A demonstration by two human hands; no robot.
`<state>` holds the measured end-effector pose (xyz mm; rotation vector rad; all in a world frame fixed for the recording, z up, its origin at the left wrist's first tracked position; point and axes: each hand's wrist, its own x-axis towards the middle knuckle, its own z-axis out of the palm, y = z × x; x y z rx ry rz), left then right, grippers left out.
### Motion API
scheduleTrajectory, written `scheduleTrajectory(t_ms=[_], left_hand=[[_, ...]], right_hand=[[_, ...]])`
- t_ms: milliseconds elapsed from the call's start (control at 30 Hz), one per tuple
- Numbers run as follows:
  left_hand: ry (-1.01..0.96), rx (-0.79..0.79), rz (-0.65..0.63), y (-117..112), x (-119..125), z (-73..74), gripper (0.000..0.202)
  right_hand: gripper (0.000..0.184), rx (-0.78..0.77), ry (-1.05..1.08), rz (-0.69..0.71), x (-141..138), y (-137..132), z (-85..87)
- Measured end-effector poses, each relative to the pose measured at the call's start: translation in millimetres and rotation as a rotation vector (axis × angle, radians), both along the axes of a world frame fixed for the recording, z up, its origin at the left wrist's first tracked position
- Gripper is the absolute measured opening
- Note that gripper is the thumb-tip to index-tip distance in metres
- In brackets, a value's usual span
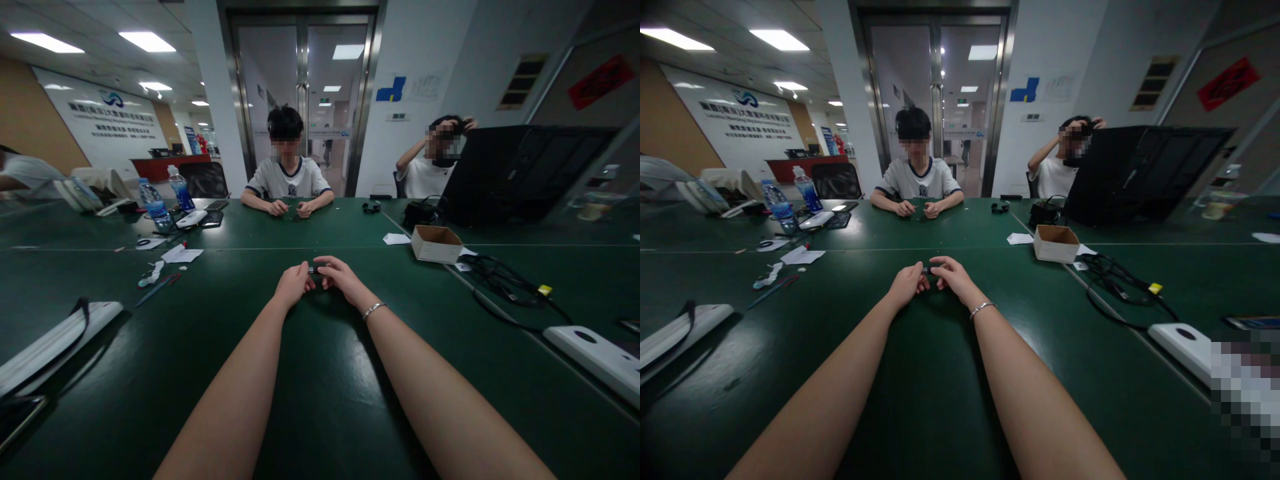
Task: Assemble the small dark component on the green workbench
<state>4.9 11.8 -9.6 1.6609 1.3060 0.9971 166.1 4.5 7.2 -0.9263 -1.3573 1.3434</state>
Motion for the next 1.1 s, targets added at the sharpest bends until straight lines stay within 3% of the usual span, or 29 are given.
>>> scheduleTrajectory(t_ms=[133, 267, 433, 567, 733, 1100], left_hand=[[-0.012, -0.003, 0.010, -2.1, 1.1, 2.4, 0.052], [-0.021, 0.006, 0.004, -2.5, 1.5, 3.1, 0.052], [-0.034, -0.004, 0.011, -2.6, 1.1, 3.2, 0.051], [-0.024, 0.003, 0.004, -2.6, 0.9, 3.0, 0.053], [-0.034, -0.006, 0.015, -2.1, 0.8, 2.8, 0.053], [-0.016, 0.007, 0.015, 0.0, 0.7, 0.8, 0.055]], right_hand=[[0.020, -0.028, -0.010, 0.012, 0.3, 0.8, -0.2], [0.033, 0.005, 0.022, 0.028, 1.5, 1.1, -0.8], [0.026, -0.031, 0.004, 0.016, 1.9, 1.1, -1.4], [0.034, 0.003, 0.034, 0.017, 2.3, 1.3, -2.2], [0.023, -0.034, 0.003, 0.005, 1.4, 1.5, -1.7], [0.026, -0.021, 0.053, -0.009, 2.7, 0.5, -1.0]])
